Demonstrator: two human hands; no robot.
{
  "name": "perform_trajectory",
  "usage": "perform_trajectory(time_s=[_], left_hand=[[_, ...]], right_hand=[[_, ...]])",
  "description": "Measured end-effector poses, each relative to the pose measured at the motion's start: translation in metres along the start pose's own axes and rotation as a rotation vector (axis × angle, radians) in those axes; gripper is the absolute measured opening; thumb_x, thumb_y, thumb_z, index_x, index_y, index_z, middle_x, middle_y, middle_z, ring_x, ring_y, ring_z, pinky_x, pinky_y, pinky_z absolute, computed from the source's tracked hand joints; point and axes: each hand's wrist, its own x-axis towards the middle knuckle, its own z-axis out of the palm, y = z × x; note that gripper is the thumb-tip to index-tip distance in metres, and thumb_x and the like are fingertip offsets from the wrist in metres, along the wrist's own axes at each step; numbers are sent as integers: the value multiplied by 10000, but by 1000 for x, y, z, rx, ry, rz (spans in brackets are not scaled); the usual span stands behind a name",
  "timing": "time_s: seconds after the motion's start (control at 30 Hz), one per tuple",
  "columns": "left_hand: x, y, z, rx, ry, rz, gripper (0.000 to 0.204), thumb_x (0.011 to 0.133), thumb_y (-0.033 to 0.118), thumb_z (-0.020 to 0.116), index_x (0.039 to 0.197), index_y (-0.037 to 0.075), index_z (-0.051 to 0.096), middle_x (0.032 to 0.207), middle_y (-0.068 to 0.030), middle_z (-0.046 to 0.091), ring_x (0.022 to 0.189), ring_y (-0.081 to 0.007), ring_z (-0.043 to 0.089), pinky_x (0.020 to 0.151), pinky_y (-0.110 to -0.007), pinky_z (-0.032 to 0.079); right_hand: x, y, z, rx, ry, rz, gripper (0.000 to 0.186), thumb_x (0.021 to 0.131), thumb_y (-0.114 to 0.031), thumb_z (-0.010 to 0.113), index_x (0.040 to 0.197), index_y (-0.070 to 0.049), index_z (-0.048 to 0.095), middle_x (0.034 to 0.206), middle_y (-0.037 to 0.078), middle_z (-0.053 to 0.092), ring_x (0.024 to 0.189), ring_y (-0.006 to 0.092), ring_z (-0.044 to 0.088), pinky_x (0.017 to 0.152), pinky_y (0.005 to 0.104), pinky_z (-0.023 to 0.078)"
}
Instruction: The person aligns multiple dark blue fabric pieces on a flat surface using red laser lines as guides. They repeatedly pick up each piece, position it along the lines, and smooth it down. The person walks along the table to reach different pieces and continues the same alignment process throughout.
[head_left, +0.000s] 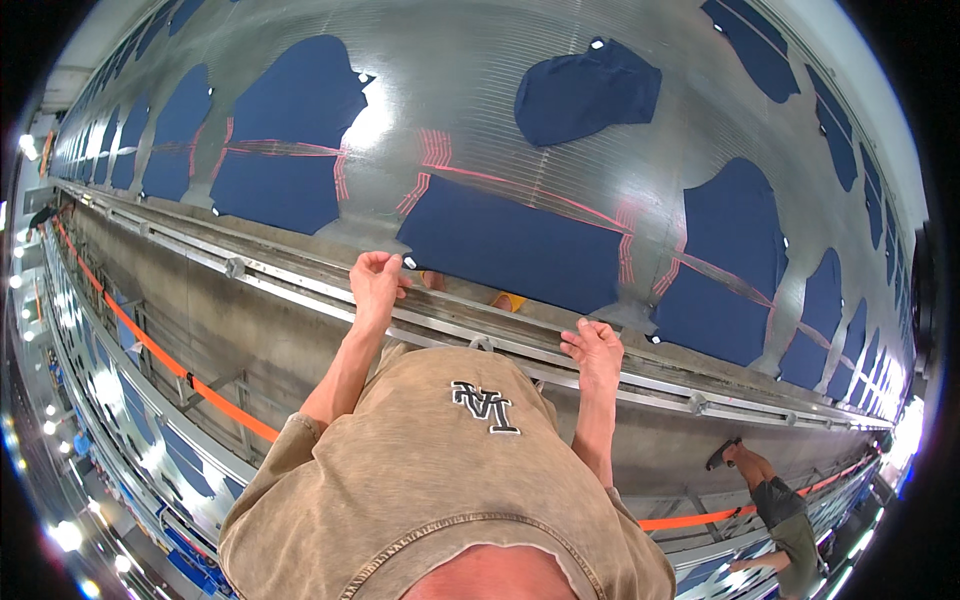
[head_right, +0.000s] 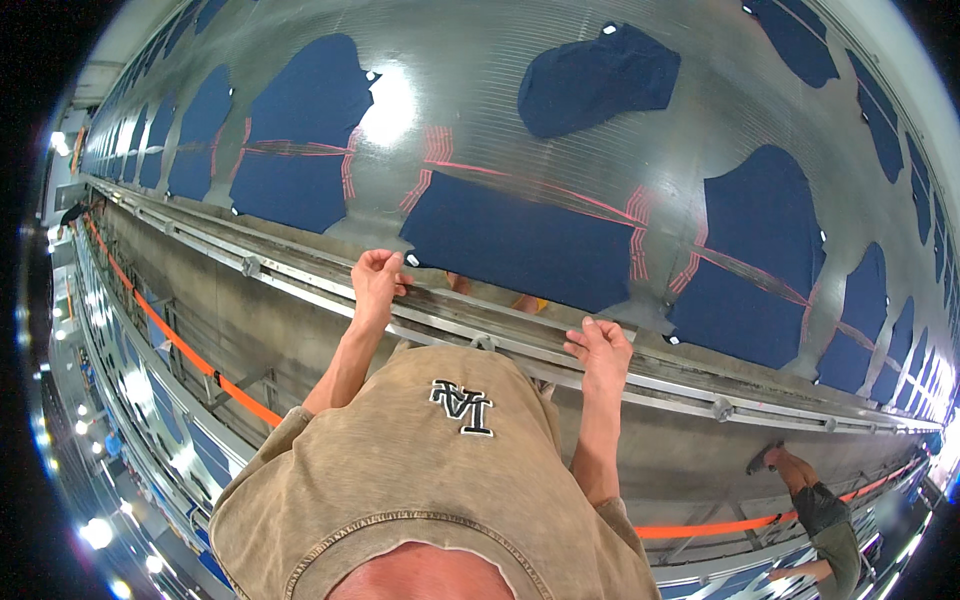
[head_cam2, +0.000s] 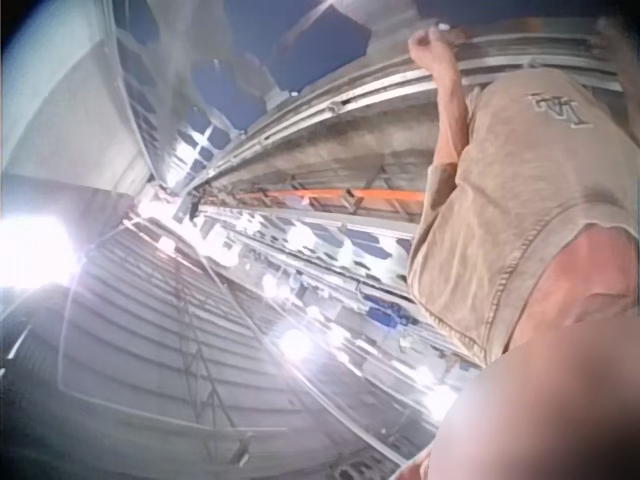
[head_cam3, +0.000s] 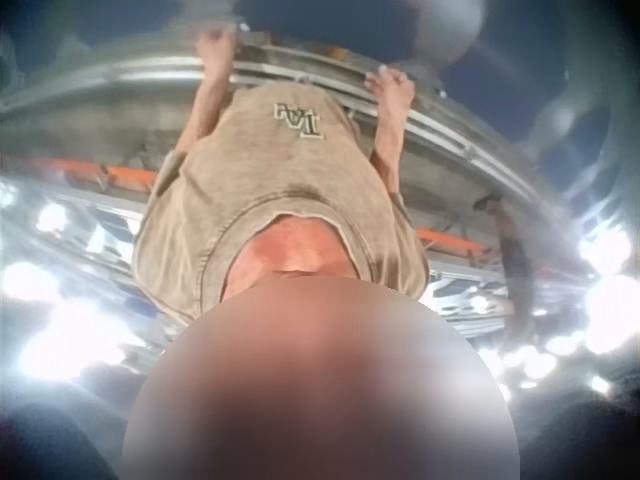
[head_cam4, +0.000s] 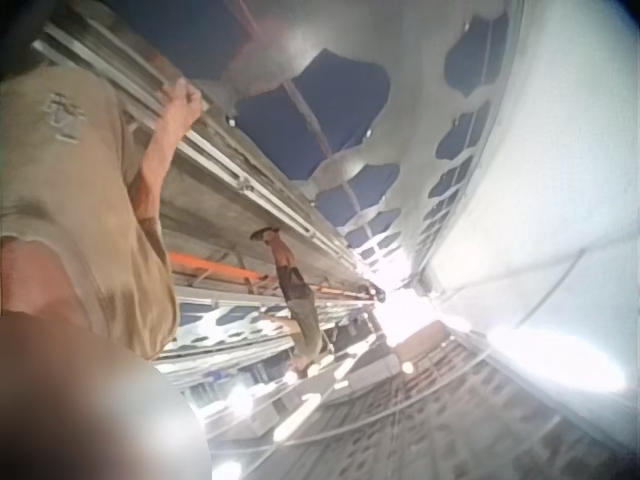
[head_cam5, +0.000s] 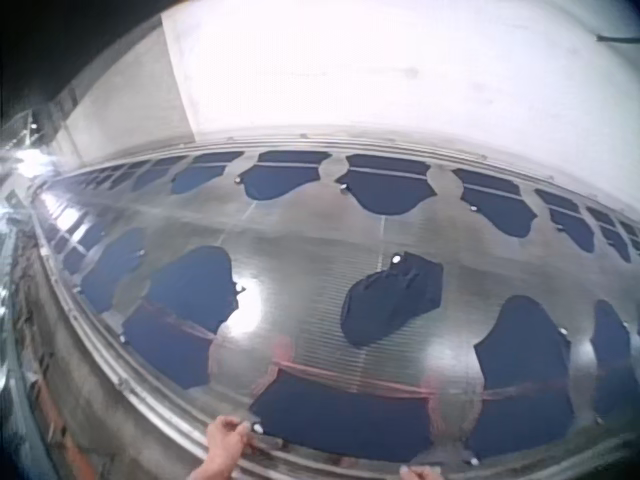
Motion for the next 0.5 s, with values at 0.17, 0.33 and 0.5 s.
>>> perform_trajectory(time_s=[0.17,0.33,0.5], left_hand=[[4,3,1,-185,-188,-235,232,909,83,702,1013,10,508,822,-60,613,650,-177,692,574,-290,586],[8,-7,10,-223,-182,-212,191,902,29,691,956,28,507,807,-71,629,668,-190,702,594,-303,605],[12,-12,12,-164,-175,-165,142,906,-16,644,929,24,509,799,-69,620,652,-188,693,586,-308,611]], right_hand=[[13,7,8,178,-93,-15,180,919,-100,722,984,-15,577,875,88,628,862,246,695,778,363,604],[21,9,5,191,-92,-15,107,928,-65,708,952,-30,610,898,96,661,901,281,710,784,359,612],[26,10,2,211,-97,-17,106,929,-56,701,971,-13,614,908,108,666,906,281,711,788,354,612]])
